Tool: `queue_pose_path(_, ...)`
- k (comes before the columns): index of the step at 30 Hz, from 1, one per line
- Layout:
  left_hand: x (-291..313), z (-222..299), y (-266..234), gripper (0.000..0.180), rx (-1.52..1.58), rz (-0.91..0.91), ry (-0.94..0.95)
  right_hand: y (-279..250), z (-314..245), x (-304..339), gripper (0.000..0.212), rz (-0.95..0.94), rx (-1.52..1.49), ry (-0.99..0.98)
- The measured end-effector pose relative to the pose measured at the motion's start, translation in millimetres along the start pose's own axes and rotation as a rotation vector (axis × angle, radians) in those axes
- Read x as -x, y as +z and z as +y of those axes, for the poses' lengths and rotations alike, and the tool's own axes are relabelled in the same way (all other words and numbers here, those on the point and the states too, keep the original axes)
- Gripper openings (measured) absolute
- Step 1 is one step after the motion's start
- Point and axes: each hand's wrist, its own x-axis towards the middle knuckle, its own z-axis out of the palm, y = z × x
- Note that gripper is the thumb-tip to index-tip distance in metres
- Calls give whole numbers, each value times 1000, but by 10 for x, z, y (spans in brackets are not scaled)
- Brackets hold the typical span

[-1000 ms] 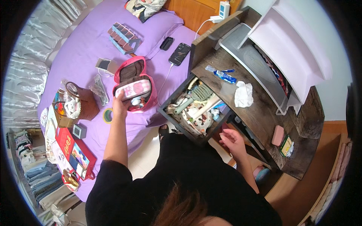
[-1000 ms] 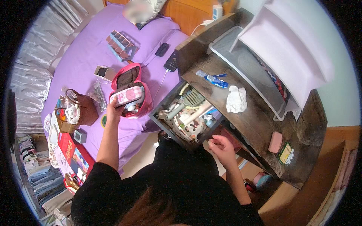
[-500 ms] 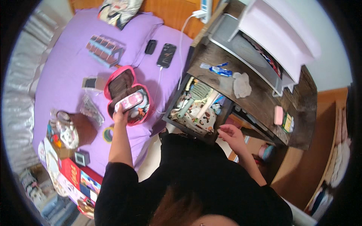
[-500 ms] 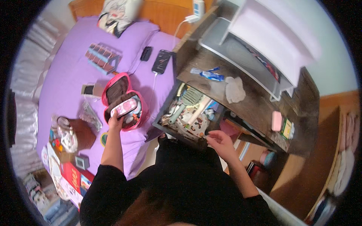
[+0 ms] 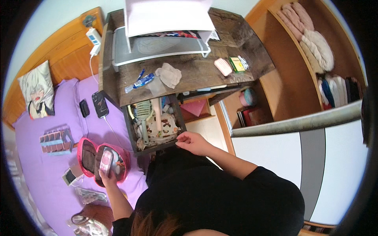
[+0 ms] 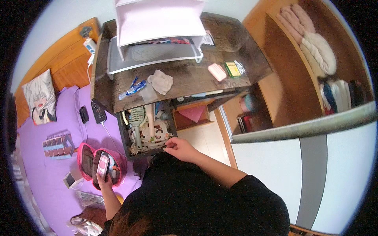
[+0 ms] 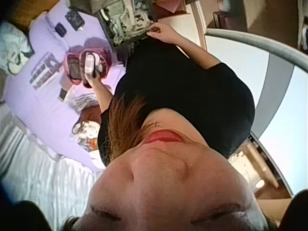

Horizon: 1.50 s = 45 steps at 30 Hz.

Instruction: The person organizes various personal items in a bedroom, including a red gift box, a pink heart-shaped bag, and a white storage organizer. They place items into the bag, open a drawer to retrieve a small pouch, and handle a printed document and a white box.

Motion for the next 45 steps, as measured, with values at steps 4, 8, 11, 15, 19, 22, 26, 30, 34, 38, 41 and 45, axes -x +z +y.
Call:
queue_pose_path(4,-235,59,-134,57,-56,-75,-116,-20,116,228,29,142,26,54)
queue_pose_path(8,-525,107,-311,58,-69,-75,-130,-87,254,531,30,249,47,179)
queue_pose_path(11,129,0,166,59,-143,-9,-76,-118,424,688,30,325,67,221)
queue_pose_path(15,52,58,128,56,-181,1,-92,-226,422,712,30,355,100,183)
queue_pose_path(19,91,63,170,50,-482,-131,24,-454,436,539,30,413,114,127)
queue_pose_path(22,167,71,117,45,-265,-136,-41,-723,404,340,29,450,114,38)
queue_pose_path(26,224,47,93,43,-176,-69,42,-1218,567,-4,26,494,62,-48)
queue_pose_path(30,521,-200,221,41,-212,151,341,-1943,779,-340,28,581,164,-86)
queue_pose_path(34,1033,-552,436,35,-303,280,672,-2703,698,-664,35,683,366,-117)
queue_pose_path(38,1915,-1218,1390,25,-461,374,1153,-3187,383,-1102,50,763,599,-468)
queue_pose_path(41,2554,-1932,2206,16,-559,-129,1156,-3378,383,-1567,63,663,615,-359)
queue_pose_path(45,3389,-2968,3020,12,-1212,-674,742,-3513,177,-1747,75,547,754,37)
